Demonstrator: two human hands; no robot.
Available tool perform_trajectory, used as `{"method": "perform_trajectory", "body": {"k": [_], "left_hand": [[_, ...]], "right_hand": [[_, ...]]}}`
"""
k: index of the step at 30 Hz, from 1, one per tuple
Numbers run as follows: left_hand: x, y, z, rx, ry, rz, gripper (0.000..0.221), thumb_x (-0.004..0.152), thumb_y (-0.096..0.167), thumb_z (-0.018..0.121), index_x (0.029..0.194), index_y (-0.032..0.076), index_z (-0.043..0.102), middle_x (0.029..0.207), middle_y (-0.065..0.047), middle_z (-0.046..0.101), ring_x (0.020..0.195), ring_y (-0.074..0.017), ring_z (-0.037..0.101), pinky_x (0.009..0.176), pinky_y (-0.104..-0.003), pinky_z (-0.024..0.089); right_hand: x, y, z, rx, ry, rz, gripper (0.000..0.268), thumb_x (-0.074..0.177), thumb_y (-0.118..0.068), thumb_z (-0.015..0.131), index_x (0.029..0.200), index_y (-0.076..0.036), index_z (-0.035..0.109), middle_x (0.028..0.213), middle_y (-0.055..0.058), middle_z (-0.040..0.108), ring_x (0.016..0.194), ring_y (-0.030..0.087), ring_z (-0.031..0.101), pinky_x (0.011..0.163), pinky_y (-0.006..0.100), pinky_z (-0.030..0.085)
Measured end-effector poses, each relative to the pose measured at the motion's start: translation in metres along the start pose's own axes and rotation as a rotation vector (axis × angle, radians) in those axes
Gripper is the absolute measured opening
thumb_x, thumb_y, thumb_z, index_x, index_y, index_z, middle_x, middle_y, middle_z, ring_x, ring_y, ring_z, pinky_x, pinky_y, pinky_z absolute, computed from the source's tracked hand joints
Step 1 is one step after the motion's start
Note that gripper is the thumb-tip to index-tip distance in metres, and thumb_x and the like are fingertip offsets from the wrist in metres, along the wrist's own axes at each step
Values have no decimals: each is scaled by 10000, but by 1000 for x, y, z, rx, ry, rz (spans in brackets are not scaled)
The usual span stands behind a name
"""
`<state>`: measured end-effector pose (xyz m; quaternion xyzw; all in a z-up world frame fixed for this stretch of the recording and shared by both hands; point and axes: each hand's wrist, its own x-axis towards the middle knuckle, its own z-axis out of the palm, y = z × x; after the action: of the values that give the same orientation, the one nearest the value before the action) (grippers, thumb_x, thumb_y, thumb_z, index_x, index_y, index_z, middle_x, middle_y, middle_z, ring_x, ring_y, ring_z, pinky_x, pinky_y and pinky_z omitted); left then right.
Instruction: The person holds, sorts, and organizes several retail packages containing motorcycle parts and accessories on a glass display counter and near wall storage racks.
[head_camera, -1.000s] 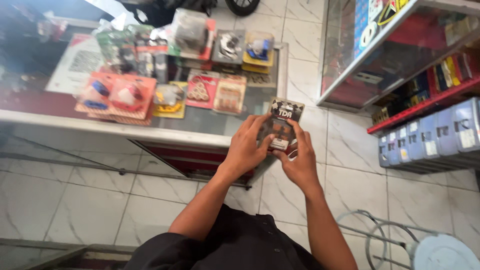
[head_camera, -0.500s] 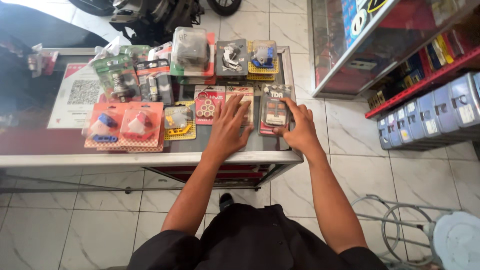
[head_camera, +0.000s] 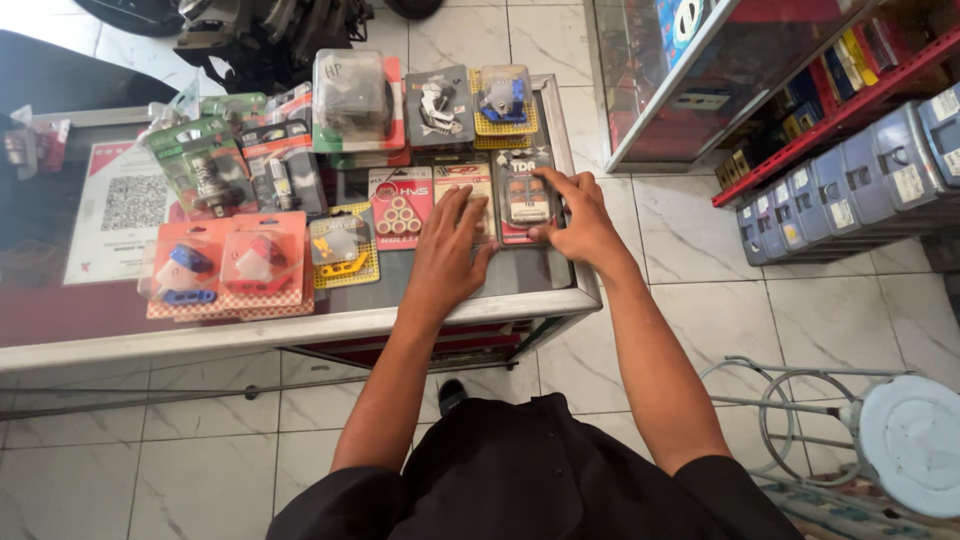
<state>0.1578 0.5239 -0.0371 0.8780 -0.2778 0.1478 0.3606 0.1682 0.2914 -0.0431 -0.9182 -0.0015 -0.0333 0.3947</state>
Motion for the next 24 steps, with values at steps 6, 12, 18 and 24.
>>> {"method": "perform_trajectory", "body": {"k": [6,12,18,24], "left_hand": [[0,-1,0,-19,3,-10,607,822,143,819,1357,24,558,1472,-223,489,1410,-423,434,1155,-502,377],[0,0,-1,-15,0,-14,617,814,142,826,1358,19,563,1479,-212,488,1406,-415,436,1146,-495,384],[0,1,-1,-26,5,-25,608,804,140,828,1345,16,579,1468,-205,498,1380,-404,466,1133,-488,406],[-1,1,1,246,180,-43,475,898,223,756,1299,12,617,1456,-210,519,1394,-404,469,1165,-560,360]], "right_hand": [[0,-1,-1,2,-6,-14,923,605,-143,954,1437,-262,571,1209,105,499,1139,291,505,963,380,495],[-4,-5,-3,34,4,-12,885,639,-129,935,1440,-254,579,1260,112,471,1181,284,504,969,370,502],[-13,-1,2,72,93,-107,768,757,-102,878,1456,-225,586,1361,112,470,1271,297,482,995,373,496],[-28,-2,8,7,207,-146,637,862,-201,815,1456,-179,586,1377,131,493,1278,317,494,1028,410,473]]}}
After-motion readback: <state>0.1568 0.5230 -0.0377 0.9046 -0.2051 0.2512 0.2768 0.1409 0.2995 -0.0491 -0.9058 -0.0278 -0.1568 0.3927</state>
